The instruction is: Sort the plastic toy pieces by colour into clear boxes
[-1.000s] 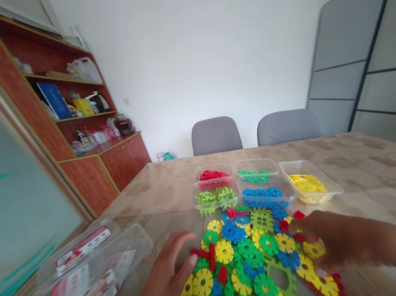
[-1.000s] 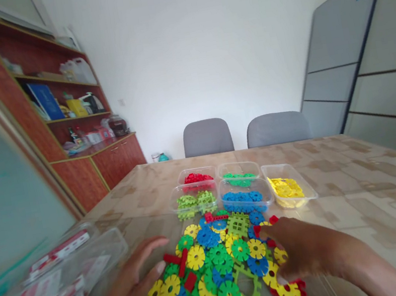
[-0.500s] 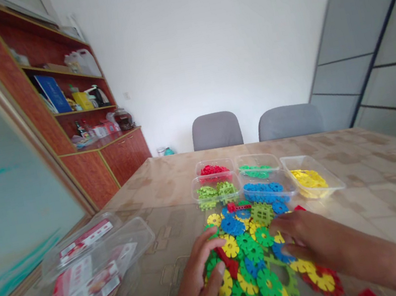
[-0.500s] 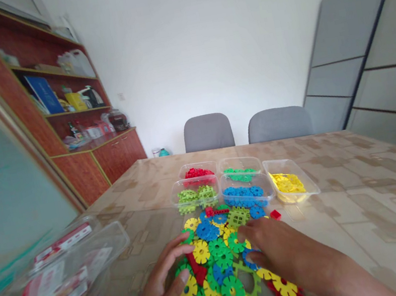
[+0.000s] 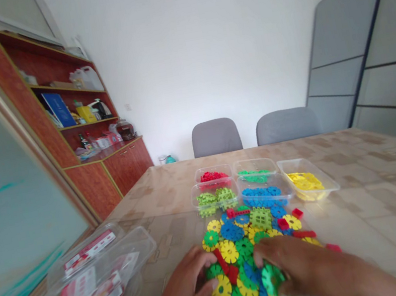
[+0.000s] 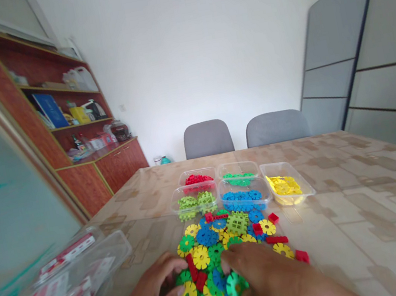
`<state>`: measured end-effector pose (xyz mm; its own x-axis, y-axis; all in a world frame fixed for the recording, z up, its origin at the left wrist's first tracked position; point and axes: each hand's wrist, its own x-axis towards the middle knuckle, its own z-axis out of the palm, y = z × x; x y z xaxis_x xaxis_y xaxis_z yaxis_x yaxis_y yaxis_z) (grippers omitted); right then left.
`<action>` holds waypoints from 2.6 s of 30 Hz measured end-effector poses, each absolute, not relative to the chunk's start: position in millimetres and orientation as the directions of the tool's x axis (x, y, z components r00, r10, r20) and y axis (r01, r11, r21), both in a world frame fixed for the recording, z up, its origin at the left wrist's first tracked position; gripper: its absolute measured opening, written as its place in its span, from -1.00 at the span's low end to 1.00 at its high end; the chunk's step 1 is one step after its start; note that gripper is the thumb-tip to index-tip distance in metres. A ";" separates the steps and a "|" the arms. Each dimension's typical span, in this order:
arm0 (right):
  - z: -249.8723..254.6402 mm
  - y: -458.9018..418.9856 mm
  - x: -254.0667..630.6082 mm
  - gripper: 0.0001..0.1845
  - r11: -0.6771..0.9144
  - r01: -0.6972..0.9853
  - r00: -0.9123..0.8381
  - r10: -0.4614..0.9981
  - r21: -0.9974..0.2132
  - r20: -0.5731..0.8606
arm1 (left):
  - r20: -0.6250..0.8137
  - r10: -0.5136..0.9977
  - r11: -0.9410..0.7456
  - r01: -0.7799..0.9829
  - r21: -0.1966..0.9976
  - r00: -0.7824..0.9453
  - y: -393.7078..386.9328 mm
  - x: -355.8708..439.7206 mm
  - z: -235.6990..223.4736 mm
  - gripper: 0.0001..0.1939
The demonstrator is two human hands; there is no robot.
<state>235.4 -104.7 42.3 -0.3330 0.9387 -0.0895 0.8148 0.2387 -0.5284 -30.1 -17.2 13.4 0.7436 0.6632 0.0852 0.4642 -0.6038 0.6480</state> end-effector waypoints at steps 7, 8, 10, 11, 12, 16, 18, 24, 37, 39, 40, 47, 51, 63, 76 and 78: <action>38.0 -80.5 233.7 -0.89 0.309 0.752 -0.324 0.943 -0.582 0.083 | 0.017 0.668 -0.481 0.414 0.773 0.744 -7.8 -31.1 3.9 -0.91; 33.7 -78.5 231.4 -0.89 0.321 0.747 -0.319 0.941 -0.583 0.111 | 0.005 0.664 -0.445 0.390 0.807 0.748 -6.2 -31.3 1.9 -0.90; 24.9 -76.8 227.0 -0.83 0.341 0.744 -0.316 0.937 -0.575 0.147 | -0.016 0.649 -0.369 0.334 0.867 0.760 -3.6 -31.3 -1.0 -0.83; 20.9 -76.9 225.2 -0.79 0.347 0.751 -0.315 0.936 -0.562 0.157 | -0.022 0.646 -0.337 0.311 0.889 0.763 -2.6 -31.1 -1.6 -0.81; 17.4 -77.4 223.9 -0.75 0.351 0.762 -0.312 0.935 -0.544 0.166 | -0.027 0.646 -0.312 0.296 0.903 0.763 -1.6 -30.7 -1.5 -0.80; 10.1 -79.5 222.4 -0.64 0.340 0.822 -0.304 0.940 -0.457 0.154 | 0.007 0.713 -0.304 0.300 0.904 0.701 0.4 -28.0 7.2 -0.83; 10.8 -79.8 222.5 -0.59 0.325 0.845 -0.299 0.946 -0.424 0.129 | 0.060 0.757 -0.336 0.309 0.890 0.650 -1.6 -26.5 14.5 -0.84; 21.5 -83.1 219.5 -0.51 0.329 0.869 -0.325 0.943 -0.371 0.075 | 0.075 0.676 -0.425 0.304 0.852 0.734 -26.6 -18.0 20.5 -0.94; 17.0 -81.4 227.7 -0.53 0.344 0.792 -0.361 0.930 -0.504 0.066 | 0.086 0.424 -0.775 0.312 0.550 0.902 -38.8 -9.7 8.9 -0.60; 17.3 -81.6 227.3 -0.48 0.331 0.792 -0.365 0.930 -0.513 0.036 | 0.049 0.455 -0.758 0.357 0.546 0.889 -40.1 -8.2 11.2 -0.55; 17.6 -81.8 227.1 -0.45 0.326 0.792 -0.368 0.929 -0.516 0.022 | 0.026 0.473 -0.748 0.386 0.540 0.881 -40.8 -7.0 11.9 -0.54; 24.2 -82.2 227.7 -0.62 0.320 0.752 -0.380 0.925 -0.577 0.017 | -0.098 0.523 -0.702 0.493 0.514 0.847 -41.6 -3.2 11.5 -0.61; 26.6 -79.9 230.7 -0.64 0.245 0.716 -0.337 0.941 -0.654 -0.016 | -0.085 0.498 -0.706 0.461 0.537 0.863 -40.6 -4.0 9.2 -0.57; 60.1 -83.3 250.3 -0.66 0.263 0.689 -0.462 0.877 -0.676 -0.129 | -0.071 0.595 -0.652 0.532 0.540 0.801 -45.7 -3.4 4.1 -0.42; 42.8 -87.8 245.7 -0.65 0.272 0.776 -0.395 0.913 -0.568 -0.102 | -0.040 0.538 -0.621 0.428 0.657 0.842 -42.9 -5.7 -10.5 -0.42; 47.1 -87.5 247.3 -0.73 0.274 0.779 -0.376 0.924 -0.563 -0.070 | -0.056 0.551 -0.577 0.428 0.696 0.833 -43.6 -5.5 -9.8 -0.41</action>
